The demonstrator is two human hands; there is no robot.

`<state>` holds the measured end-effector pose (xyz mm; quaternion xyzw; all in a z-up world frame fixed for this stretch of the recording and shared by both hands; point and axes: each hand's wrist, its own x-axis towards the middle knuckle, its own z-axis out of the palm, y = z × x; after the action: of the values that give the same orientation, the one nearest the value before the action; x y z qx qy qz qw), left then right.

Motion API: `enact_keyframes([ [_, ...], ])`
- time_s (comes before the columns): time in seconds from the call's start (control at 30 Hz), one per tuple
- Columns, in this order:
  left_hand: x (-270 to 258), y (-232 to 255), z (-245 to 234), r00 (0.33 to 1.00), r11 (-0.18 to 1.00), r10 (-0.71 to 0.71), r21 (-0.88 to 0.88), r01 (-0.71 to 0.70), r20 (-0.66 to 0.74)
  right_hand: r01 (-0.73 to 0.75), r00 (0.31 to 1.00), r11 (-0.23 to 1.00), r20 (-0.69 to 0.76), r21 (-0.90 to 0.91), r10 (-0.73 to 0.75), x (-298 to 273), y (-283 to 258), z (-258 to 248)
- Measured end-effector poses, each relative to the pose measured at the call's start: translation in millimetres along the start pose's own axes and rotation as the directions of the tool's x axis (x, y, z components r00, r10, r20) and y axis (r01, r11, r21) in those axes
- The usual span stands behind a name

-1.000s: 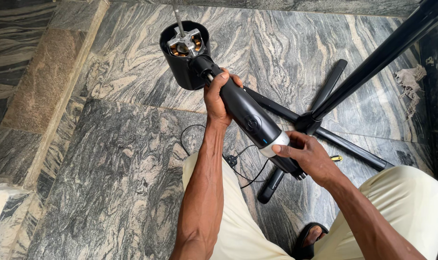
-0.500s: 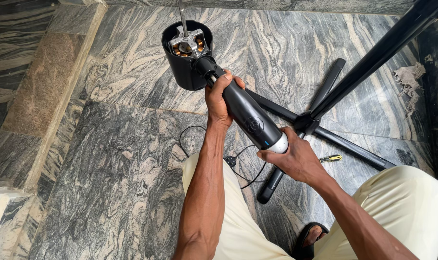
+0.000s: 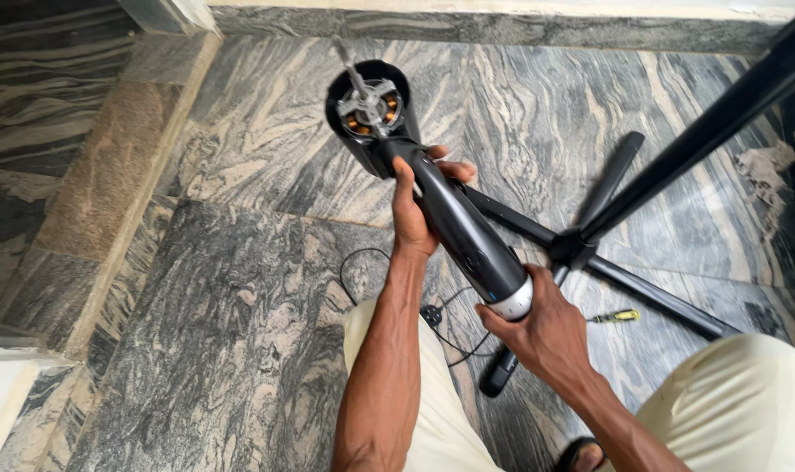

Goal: The person assembles a standing fan by attaching the motor housing to the stand, inserting the fan blade onto the motor shaft, and securing the pole sections. The person uses a screwdriver to tighten screws and aligns components by hand.

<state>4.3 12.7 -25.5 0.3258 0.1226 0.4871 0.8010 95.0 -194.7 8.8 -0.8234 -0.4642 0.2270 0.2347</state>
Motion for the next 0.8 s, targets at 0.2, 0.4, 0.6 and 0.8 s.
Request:
enact_keyframes([
  [0.2,2.4,3.0,12.1,0.986,0.993,0.010,-0.116,0.009,0.169,-0.046,0.997,0.998,-0.072,-0.046,0.043,-1.1,11.9,14.1],
  [0.4,6.1,-5.6,11.2,0.994,0.979,-0.104,-0.171,0.108,0.032,-0.045,0.980,0.990,-0.199,-0.131,0.018,2.9,18.1,22.1],
  [0.6,8.7,-13.3,2.9,0.993,0.982,-0.093,-0.158,0.102,0.067,-0.173,0.983,0.983,-0.071,-0.066,0.168,9.0,17.1,16.4],
  [0.8,8.1,3.5,12.0,0.992,0.996,-0.079,0.050,0.074,0.103,-0.102,0.993,0.937,0.086,0.335,0.078,23.6,23.8,-5.4],
])
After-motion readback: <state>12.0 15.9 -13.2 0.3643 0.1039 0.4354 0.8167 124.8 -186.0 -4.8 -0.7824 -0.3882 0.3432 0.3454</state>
